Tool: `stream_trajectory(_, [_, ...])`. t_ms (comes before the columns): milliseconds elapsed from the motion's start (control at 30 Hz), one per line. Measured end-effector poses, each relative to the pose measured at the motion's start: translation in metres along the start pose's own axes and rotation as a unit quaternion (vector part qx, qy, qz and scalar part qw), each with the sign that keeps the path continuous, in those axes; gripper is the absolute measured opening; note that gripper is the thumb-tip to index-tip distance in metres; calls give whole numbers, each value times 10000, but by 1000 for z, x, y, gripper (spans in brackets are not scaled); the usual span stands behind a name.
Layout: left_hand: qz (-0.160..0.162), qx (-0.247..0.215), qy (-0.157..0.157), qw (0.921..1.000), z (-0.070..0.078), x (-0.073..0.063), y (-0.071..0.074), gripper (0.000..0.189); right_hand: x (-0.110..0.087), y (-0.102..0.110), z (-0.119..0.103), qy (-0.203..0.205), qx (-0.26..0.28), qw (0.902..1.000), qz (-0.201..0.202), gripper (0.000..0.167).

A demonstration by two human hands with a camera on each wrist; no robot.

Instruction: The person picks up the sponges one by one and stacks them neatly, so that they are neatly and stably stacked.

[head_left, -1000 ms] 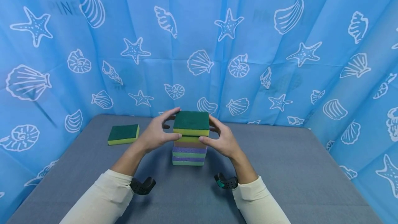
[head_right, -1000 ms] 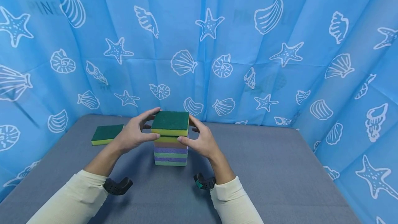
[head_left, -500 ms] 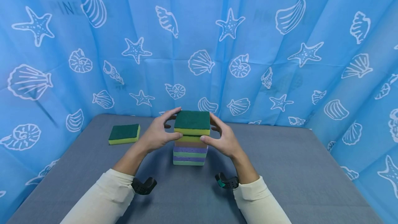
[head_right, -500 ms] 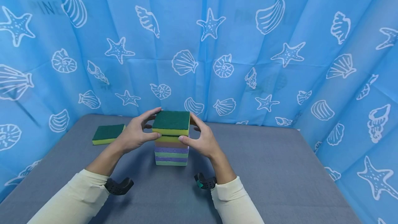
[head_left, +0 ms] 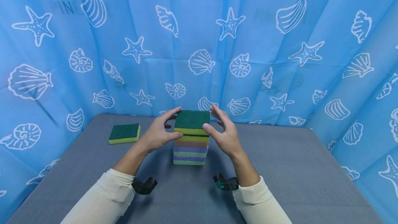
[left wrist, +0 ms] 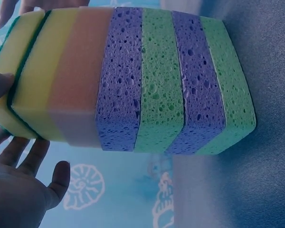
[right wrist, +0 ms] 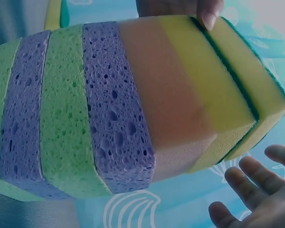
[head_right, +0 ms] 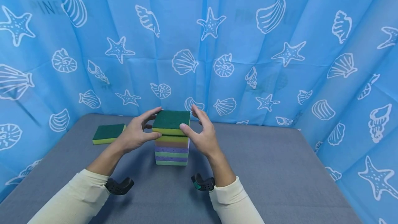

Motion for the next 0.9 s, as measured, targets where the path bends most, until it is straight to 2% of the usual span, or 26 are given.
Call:
stream_trajectory(300, [-20,25,-82,10000,3,-1,0,77,2,-4,30,-67,-149,9998,-108,66])
stream_trajectory(900, [-20,75,-184,9998,4,-2,0,77,1,-6,35,-99,16,9996,-279,60])
Point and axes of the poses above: each hand's wrist, its own x-axis towards the middle knuckle, its own y-axis out of the back of the hand, z = x × y, the point moved 5 cm from there along x, towards the middle knuckle, and after that the axes turned 5 degrees about z, right-handed, at the moved point
